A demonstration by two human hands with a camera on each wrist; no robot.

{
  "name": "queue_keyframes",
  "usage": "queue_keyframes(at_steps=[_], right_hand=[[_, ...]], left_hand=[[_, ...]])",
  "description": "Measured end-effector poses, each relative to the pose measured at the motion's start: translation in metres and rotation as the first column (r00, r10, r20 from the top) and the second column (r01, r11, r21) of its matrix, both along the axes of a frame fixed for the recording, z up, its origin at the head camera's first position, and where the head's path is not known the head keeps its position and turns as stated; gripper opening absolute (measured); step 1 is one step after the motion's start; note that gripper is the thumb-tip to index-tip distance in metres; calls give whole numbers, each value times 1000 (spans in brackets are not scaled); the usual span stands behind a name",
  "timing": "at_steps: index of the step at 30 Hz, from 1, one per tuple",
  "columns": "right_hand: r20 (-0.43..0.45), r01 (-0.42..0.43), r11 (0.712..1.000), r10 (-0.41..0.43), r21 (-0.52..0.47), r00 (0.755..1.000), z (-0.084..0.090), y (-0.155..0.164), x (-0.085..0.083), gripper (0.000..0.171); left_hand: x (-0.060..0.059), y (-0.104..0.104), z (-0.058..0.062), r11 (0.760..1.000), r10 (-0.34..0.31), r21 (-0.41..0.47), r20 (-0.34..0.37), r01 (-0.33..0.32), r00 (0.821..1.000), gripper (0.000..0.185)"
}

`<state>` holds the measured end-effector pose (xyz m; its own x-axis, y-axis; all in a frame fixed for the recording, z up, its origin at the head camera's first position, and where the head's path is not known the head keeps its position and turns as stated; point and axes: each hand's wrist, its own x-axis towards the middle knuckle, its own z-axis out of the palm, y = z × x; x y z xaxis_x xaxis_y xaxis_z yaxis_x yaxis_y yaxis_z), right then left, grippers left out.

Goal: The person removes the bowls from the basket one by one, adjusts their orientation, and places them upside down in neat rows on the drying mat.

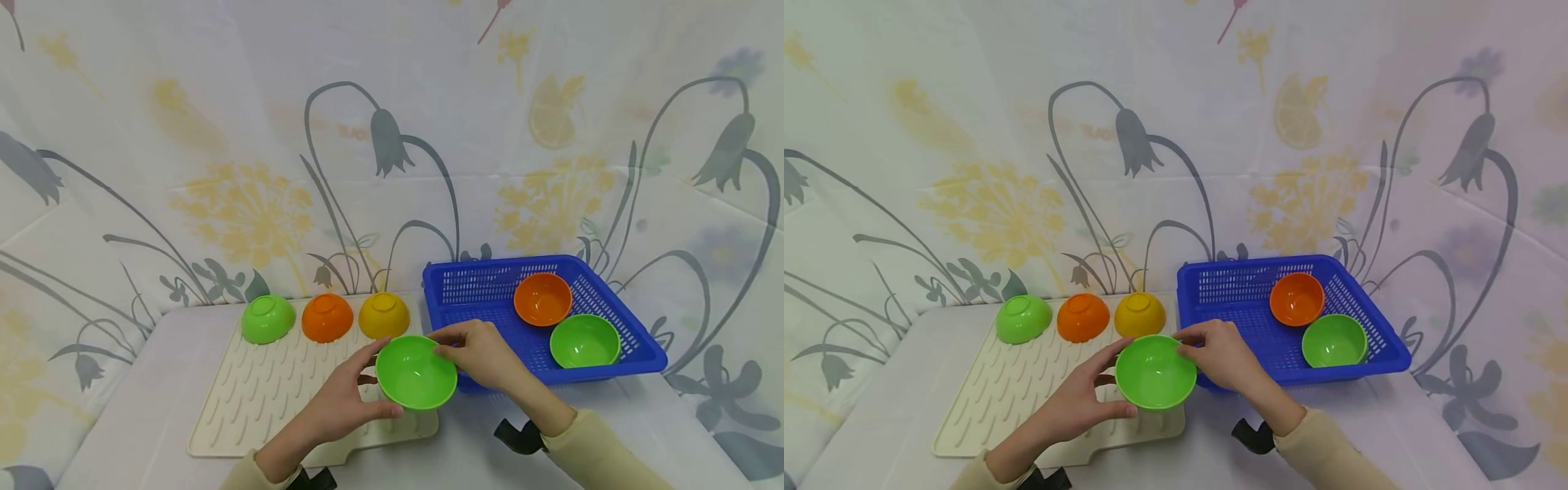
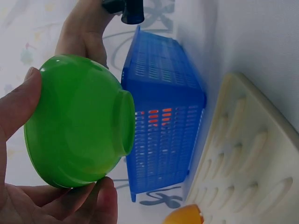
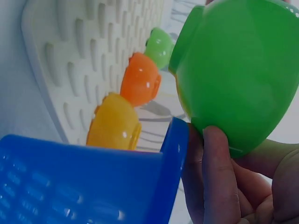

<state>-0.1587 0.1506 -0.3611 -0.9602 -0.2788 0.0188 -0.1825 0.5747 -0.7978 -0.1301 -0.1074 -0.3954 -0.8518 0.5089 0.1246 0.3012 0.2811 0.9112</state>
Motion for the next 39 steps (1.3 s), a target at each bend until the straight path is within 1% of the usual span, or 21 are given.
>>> queue_keyframes(at_steps=[2, 5, 11, 18, 23, 27, 30, 33, 39], right_hand=[[-5, -4, 1000, 4, 0, 1000, -1, -3, -1, 21], [-5, -3, 1000, 3, -8, 1000, -3, -6, 0, 21], [-7, -27, 999, 27, -28, 1000, -7, -8, 1, 22], [16, -32, 993, 34, -109, 999, -10, -10, 4, 25], [-12, -29, 986, 27, -163, 1000, -12, -12, 6, 25], [-19, -11, 979, 7, -203, 1000, -13, -12, 8, 26], [-15, 6, 978, -10, -209, 1000, -15, -12, 8, 28], [-13, 5, 975, -8, -222, 1000, -18, -12, 9, 32], [-7, -44, 951, 44, -305, 999, -22, -10, 10, 37]], left_hand=[[1, -1, 0, 1000, 17, 0, 0, -17, 1000, 92], [1, -3, -2, 1000, 24, 7, -6, -24, 1000, 92], [2, -9, -3, 1000, 9, 15, -31, -9, 999, 93], [2, -13, -3, 999, 8, 33, -44, -6, 999, 96], [1, -17, -4, 999, 26, 25, -39, -25, 999, 101], [-1, -20, -7, 999, 51, 21, -20, -50, 999, 101], [-2, -23, -10, 997, 69, 26, 6, -69, 998, 99], [-4, -26, -11, 996, 75, 44, 23, -76, 997, 93], [-7, -31, -14, 992, 65, 104, 37, -68, 997, 73]])
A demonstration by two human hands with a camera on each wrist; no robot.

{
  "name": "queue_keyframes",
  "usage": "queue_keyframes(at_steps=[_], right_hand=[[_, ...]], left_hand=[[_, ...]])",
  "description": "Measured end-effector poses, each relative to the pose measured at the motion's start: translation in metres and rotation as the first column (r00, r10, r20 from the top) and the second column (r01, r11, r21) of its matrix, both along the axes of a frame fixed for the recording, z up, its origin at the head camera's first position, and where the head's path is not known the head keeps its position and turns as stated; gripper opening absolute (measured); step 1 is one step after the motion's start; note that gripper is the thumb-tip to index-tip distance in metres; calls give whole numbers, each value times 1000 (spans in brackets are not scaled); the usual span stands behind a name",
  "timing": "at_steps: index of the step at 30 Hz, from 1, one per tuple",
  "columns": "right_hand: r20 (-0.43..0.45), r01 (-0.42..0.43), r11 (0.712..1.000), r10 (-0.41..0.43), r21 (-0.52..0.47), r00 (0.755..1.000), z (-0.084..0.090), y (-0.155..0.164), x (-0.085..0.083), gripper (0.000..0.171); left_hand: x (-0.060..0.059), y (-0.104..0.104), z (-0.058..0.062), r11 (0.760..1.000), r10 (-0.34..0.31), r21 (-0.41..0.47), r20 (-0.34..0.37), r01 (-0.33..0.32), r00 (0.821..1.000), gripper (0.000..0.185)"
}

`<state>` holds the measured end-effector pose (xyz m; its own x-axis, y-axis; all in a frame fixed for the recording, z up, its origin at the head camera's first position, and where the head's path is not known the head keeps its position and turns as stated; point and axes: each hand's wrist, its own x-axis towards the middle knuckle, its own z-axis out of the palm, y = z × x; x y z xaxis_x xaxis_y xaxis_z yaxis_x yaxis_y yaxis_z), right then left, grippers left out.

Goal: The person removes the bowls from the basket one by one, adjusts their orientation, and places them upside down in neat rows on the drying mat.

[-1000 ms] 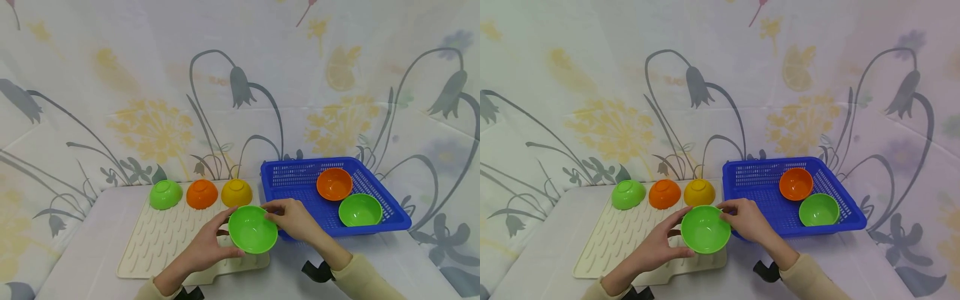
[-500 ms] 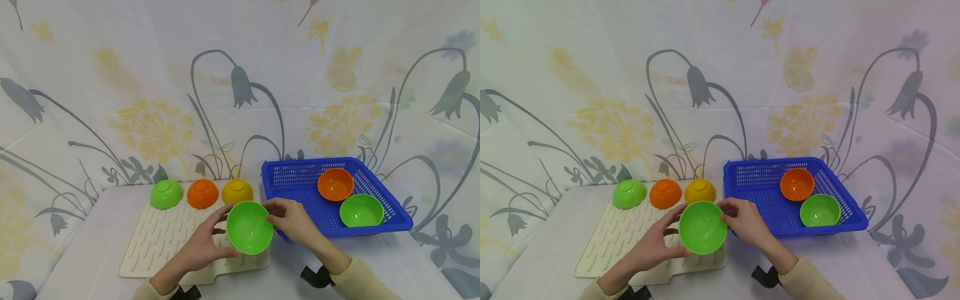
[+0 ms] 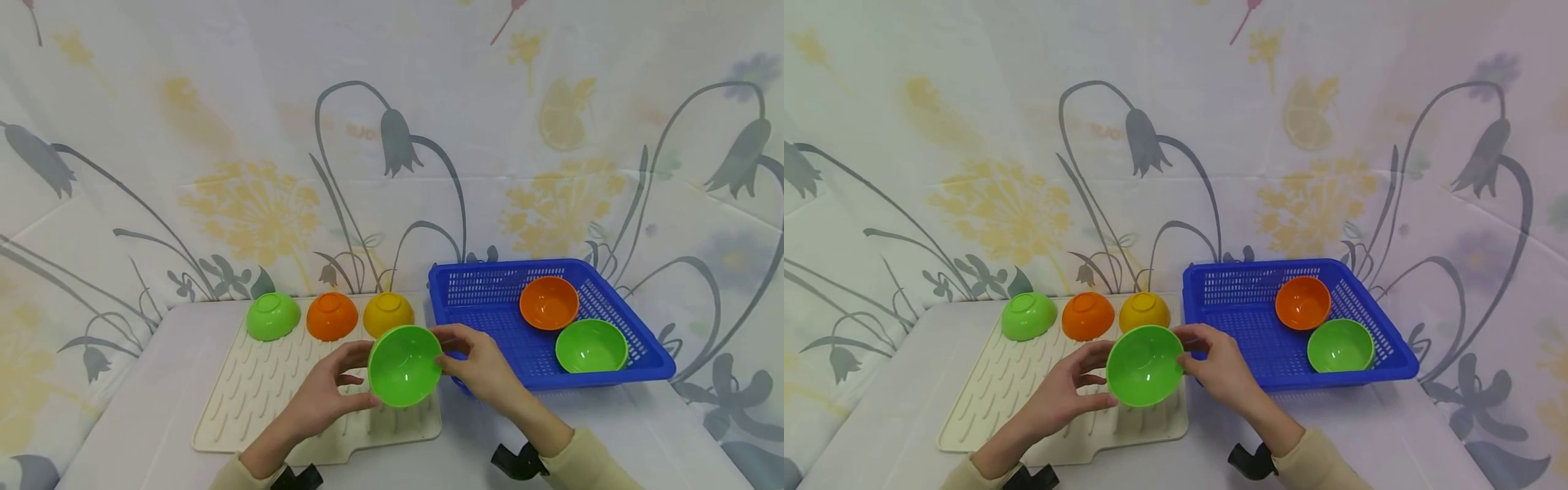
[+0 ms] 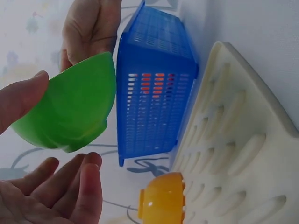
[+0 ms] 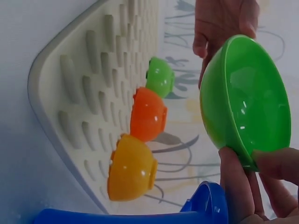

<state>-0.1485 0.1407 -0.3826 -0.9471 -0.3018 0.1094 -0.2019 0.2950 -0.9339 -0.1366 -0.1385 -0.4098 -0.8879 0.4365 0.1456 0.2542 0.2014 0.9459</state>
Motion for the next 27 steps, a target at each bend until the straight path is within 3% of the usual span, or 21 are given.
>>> queue_keyframes(at_steps=[6, 11, 18, 22, 27], right_hand=[[40, -36, 996, 39, -78, 998, -2, 1, 1, 38], [54, -52, 995, 57, -82, 997, -4, 1, 0, 42], [103, -144, 985, 154, -100, 983, -2, 3, -2, 54], [123, -193, 978, 202, -79, 972, 2, 4, -2, 55], [148, -215, 976, 219, -41, 965, 4, 2, -2, 56]], left_hand=[[2, -2, -1, 998, -13, 55, -11, 13, 1000, 65], [2, -4, 0, 998, 7, 63, -102, 0, 995, 65], [1, -7, 4, 997, 32, 79, -212, -16, 977, 68], [-1, -8, 4, 999, 18, 48, -315, -3, 949, 68], [-1, -9, 4, 998, -14, -61, -460, -15, 888, 67]])
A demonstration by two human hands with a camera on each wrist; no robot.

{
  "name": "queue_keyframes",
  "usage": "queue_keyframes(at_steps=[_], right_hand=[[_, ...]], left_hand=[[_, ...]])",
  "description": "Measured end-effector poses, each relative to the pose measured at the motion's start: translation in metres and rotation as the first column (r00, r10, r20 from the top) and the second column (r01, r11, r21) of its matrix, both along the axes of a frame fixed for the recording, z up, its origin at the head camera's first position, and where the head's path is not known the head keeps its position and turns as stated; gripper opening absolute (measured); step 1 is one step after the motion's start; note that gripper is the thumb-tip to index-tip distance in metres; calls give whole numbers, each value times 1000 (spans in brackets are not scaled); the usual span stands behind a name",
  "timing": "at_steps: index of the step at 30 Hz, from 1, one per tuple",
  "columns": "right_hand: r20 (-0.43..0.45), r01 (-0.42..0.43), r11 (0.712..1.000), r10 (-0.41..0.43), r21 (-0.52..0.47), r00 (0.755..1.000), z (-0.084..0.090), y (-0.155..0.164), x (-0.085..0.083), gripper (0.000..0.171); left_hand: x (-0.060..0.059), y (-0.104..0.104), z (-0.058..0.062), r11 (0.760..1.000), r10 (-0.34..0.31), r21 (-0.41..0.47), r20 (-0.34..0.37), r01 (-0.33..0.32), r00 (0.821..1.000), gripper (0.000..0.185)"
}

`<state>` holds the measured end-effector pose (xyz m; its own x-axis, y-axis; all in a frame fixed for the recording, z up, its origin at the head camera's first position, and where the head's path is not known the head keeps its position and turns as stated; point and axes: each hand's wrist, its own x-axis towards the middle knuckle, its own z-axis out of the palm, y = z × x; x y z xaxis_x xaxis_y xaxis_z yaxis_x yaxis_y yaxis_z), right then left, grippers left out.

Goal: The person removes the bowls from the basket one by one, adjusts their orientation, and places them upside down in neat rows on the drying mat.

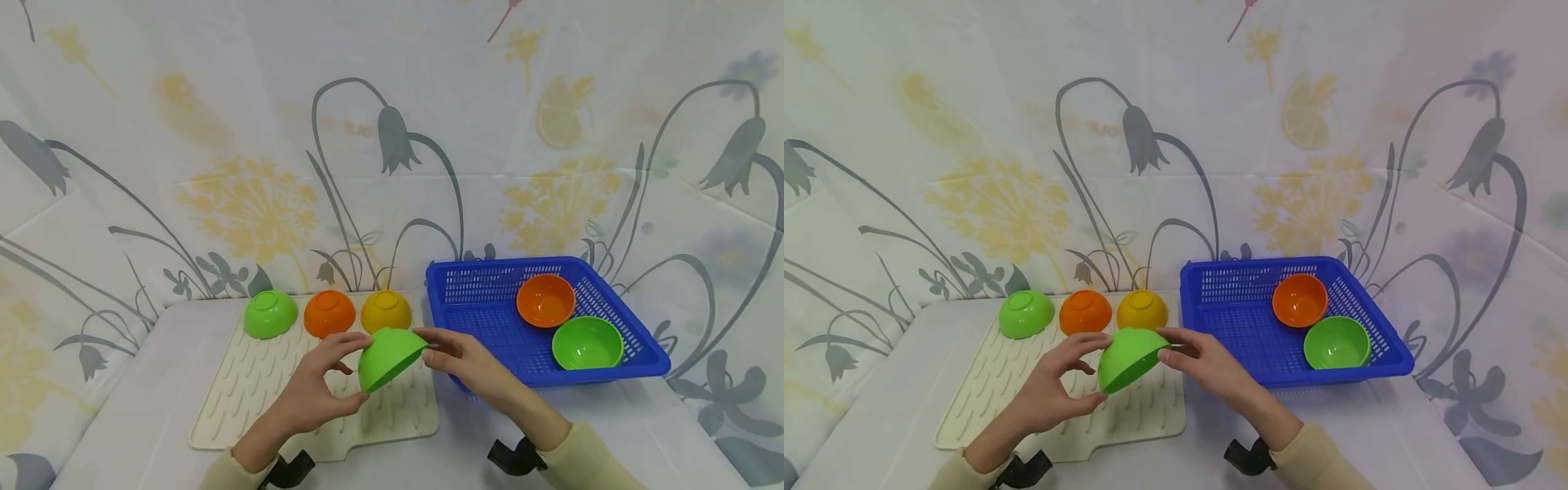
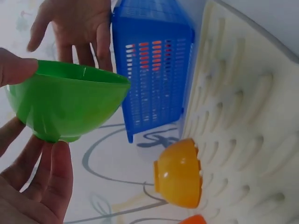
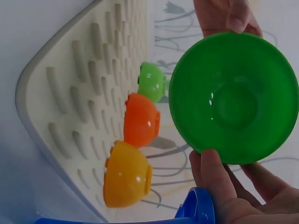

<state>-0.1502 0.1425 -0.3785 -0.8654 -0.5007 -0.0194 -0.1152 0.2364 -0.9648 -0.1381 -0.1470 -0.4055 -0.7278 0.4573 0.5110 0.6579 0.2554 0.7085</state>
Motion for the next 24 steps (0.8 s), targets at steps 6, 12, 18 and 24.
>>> queue_keyframes(at_steps=[6, 12, 18, 24], right_hand=[[9, 21, 1000, -21, 4, 1000, -2, -4, -1, 55], [27, 42, 999, -42, 4, 999, -2, -4, 0, 55], [38, -14, 996, 17, -92, 999, 0, 0, 0, 54], [37, -73, 981, 81, -182, 996, -2, 3, -1, 54]], left_hand=[[2, 3, 3, 997, -12, -73, -81, 6, 997, 66], [4, 4, 3, 999, -18, -49, -76, 14, 997, 68], [2, 3, -1, 1000, 5, 6, 34, -5, 999, 78], [-2, 3, -5, 993, -85, 91, 195, 68, 977, 90]])
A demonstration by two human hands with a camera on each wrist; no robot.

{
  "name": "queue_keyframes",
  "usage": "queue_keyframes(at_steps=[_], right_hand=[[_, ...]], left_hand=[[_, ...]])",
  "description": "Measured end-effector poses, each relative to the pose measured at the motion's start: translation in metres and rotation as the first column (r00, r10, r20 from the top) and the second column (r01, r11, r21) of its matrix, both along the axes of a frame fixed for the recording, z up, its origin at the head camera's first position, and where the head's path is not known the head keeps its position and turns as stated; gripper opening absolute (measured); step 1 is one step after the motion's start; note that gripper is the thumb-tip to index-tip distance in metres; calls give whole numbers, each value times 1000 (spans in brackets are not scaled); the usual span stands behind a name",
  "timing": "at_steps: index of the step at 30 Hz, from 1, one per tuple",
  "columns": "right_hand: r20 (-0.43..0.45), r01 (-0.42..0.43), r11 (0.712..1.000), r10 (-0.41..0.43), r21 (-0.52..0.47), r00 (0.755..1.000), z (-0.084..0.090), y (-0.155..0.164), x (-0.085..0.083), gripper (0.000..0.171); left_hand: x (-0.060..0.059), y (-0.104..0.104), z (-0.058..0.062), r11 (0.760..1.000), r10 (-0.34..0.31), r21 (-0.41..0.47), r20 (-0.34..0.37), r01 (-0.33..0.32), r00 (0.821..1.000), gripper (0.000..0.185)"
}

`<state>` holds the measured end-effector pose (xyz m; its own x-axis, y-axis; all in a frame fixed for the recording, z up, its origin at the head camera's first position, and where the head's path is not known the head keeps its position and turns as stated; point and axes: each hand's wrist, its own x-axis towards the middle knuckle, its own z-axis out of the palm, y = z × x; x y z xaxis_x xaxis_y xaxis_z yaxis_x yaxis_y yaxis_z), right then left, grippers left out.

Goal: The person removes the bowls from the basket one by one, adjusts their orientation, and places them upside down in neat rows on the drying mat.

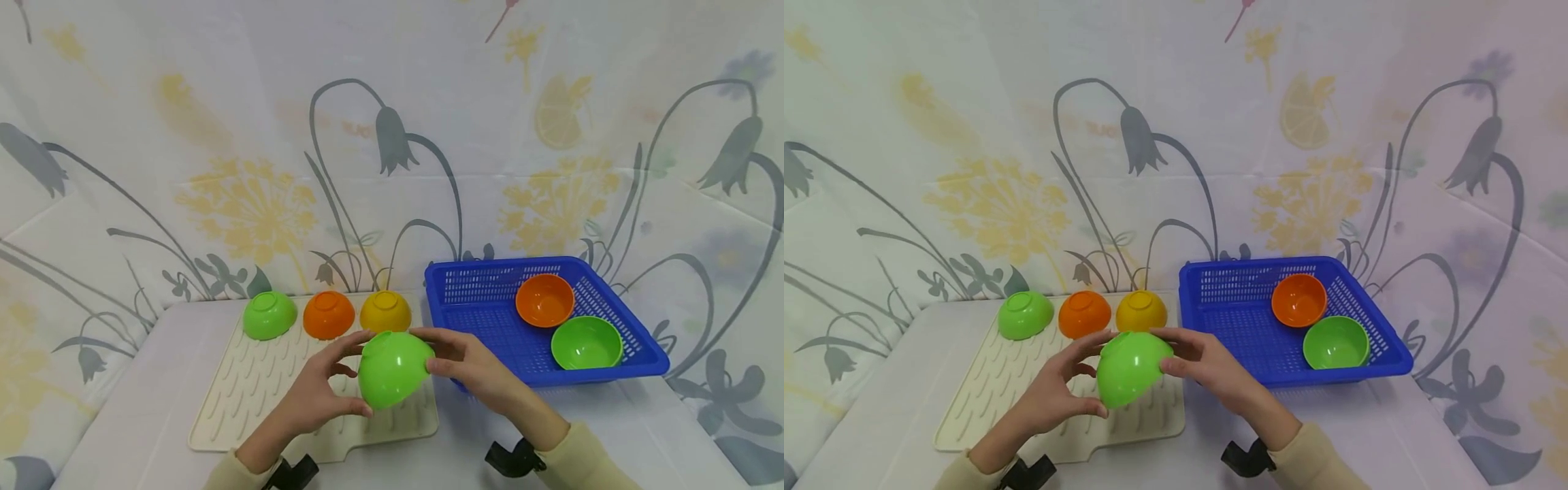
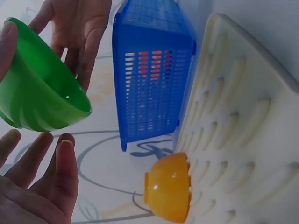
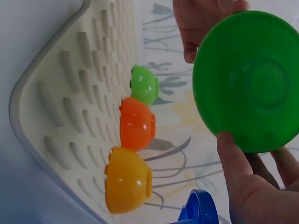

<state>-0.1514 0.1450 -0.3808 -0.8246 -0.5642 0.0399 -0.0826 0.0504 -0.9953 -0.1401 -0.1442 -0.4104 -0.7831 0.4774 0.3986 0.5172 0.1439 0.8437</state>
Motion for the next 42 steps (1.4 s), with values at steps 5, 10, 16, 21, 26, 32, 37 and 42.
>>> queue_keyframes(at_steps=[5, 10, 16, 21, 26, 32, 37, 42], right_hand=[[-11, -60, 996, 60, -63, 998, -2, 0, 0, 55], [-25, -86, 993, 85, -85, 996, -5, 1, 0, 54], [-31, -54, 997, 52, -62, 998, -6, -2, 1, 52], [-27, -3, 1000, 3, -29, 1000, -5, -4, 4, 51], [-33, 88, 995, -87, 36, 996, -5, -9, 11, 50], [24, 191, 982, -191, 5, 981, -8, -22, 21, 52], [30, 257, 966, -258, 33, 966, -15, -37, 26, 59], [-42, 264, 963, -262, 59, 964, -24, -50, 25, 67]], left_hand=[[2, 1, -1, 997, -68, 39, 115, 64, 991, 89], [3, 3, -2, 997, -79, 28, 138, 76, 987, 88], [2, 2, -4, 999, -41, -18, 79, 43, 996, 89], [3, -1, -4, 998, 17, -65, 41, -14, 999, 90], [6, -4, -3, 993, 64, -97, 38, -60, 997, 92], [6, -7, -1, 985, 87, -144, -55, -94, 995, 97], [7, -10, 1, 969, 133, -201, -73, -146, 988, 100], [8, -14, -1, 954, 163, -241, -86, -180, 983, 103]])
